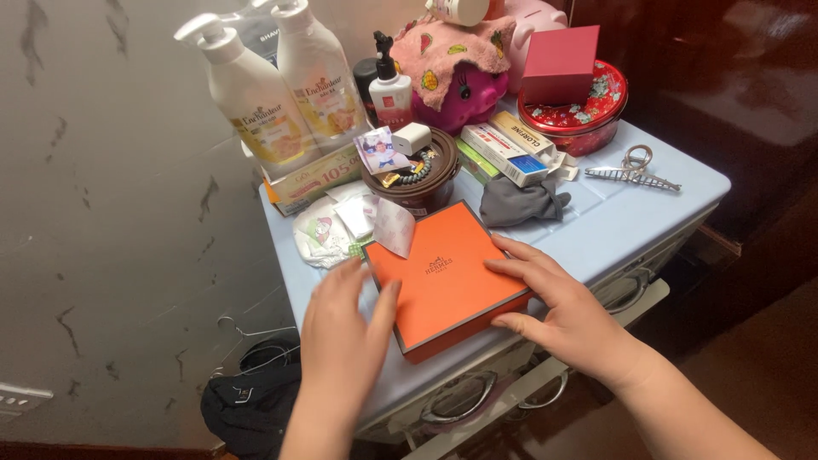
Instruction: Organizing clothes hangers and tidying items in a storage drawer.
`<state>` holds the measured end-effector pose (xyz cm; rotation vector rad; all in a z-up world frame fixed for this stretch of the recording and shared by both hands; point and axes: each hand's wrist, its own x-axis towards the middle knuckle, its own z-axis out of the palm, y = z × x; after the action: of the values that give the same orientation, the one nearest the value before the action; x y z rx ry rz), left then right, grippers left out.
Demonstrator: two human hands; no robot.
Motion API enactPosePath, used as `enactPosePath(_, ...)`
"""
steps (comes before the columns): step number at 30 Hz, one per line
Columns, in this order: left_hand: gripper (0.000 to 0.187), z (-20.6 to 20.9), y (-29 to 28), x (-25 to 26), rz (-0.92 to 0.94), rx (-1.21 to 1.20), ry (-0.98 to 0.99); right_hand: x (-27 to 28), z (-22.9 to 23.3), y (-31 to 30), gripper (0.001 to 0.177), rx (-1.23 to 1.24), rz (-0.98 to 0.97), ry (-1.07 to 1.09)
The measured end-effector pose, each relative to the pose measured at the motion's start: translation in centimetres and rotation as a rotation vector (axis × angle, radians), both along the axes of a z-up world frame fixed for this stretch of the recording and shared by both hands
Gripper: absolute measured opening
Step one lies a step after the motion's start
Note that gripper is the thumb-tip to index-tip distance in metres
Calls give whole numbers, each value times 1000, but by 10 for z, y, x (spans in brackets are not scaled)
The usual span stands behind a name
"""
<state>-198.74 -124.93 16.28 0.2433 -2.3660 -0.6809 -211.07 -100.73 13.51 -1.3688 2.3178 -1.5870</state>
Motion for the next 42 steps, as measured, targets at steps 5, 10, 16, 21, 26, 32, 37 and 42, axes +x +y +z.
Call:
enactPosePath(5, 67, 13, -30, -66, 148, -26, -120, -1, -9, 0, 67, -19, -17, -26)
enactPosePath(10, 34, 9, -63, -93, 103, 439, -242, -8, -8, 1, 66, -19, 9, -139)
enactPosePath(16, 18, 6, -121, -107, 121, 851, -202, -9, -13, 3, 65, -55, 31, -139)
enactPosePath(21, 23, 10, -110, -129, 119, 939, -427, -10, -11, 3, 66, -39, 39, -200)
enactPosePath(26, 47, -2, -97, -152, 205, 245, -576, -9, -10, 2, 64, -44, 35, -207)
enactPosePath(32, 33, -10, -111, -160, 210, 170, -628, -10, -10, 4, 64, -45, 52, -162)
enactPosePath(37, 29, 12, -136, -146, 324, 307, -436, -14, -16, 5, 65, -74, 75, -120)
enactPosePath(42, 26, 22, -160, -140, 217, 615, 1, -13, -15, 4, 64, -82, 80, -155)
